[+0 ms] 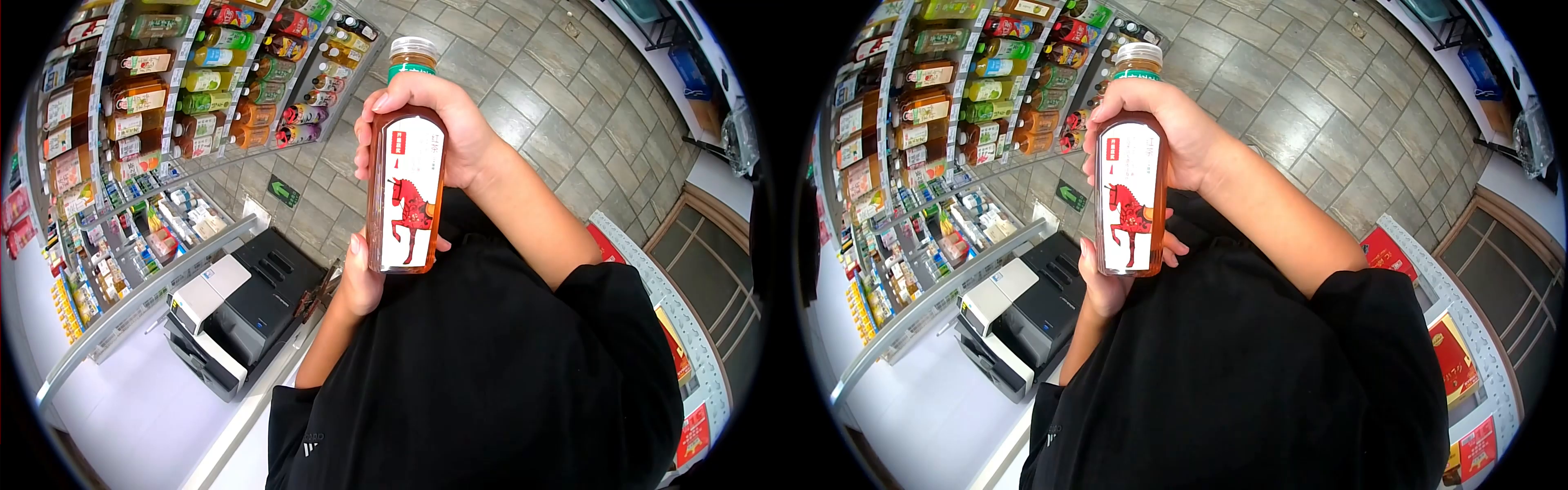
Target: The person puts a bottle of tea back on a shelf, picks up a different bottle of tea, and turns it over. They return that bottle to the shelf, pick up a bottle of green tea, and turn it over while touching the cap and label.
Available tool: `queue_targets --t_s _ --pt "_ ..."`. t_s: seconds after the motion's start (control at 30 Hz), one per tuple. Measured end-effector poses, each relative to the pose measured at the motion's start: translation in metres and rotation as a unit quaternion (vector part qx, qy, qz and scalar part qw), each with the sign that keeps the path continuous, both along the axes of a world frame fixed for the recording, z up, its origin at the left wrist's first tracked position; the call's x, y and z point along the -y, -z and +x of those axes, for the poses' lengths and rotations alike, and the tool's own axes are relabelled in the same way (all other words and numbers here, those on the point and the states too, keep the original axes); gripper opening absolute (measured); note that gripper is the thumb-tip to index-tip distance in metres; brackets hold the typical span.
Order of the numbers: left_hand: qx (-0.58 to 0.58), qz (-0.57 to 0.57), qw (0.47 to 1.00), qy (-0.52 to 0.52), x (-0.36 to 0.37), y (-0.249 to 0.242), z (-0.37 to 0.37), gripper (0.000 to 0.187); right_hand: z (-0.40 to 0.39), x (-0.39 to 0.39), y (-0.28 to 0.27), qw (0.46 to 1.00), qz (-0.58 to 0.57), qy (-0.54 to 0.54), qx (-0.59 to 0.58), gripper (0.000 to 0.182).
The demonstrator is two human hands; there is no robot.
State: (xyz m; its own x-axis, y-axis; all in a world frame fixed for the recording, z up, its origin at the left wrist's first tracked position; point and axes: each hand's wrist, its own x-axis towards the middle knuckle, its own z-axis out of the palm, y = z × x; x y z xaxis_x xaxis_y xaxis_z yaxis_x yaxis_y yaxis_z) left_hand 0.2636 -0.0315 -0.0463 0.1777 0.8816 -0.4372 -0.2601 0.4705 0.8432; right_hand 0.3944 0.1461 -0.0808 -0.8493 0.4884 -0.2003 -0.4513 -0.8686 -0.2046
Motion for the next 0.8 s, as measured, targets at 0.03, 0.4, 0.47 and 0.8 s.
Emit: queue_targets --t_s 0.03,0.4,0.47,0.8 --pt "-0.006 0.002 1.000 0.007 -0.001 0.000 -0.001 0.105 0.000 0.000 0.000 1.000 0.000 0.000 0.000 0.027" --pt "0.005 -0.032 0.999 -0.003 -0.001 -0.001 -0.001 0.096 0.002 -0.002 -0.002 1.000 0.004 -0.002 0.002 0.026" --pt "0.003 -0.041 0.999 -0.008 -0.003 -0.003 -0.002 0.088 0.001 -0.002 0.000 1.000 0.013 -0.001 -0.009 0.026" --pt "-0.001 -0.065 0.998 -0.023 -0.003 -0.009 0.001 0.080 0.000 0.001 -0.004 0.994 0.054 0.021 -0.092 0.022"
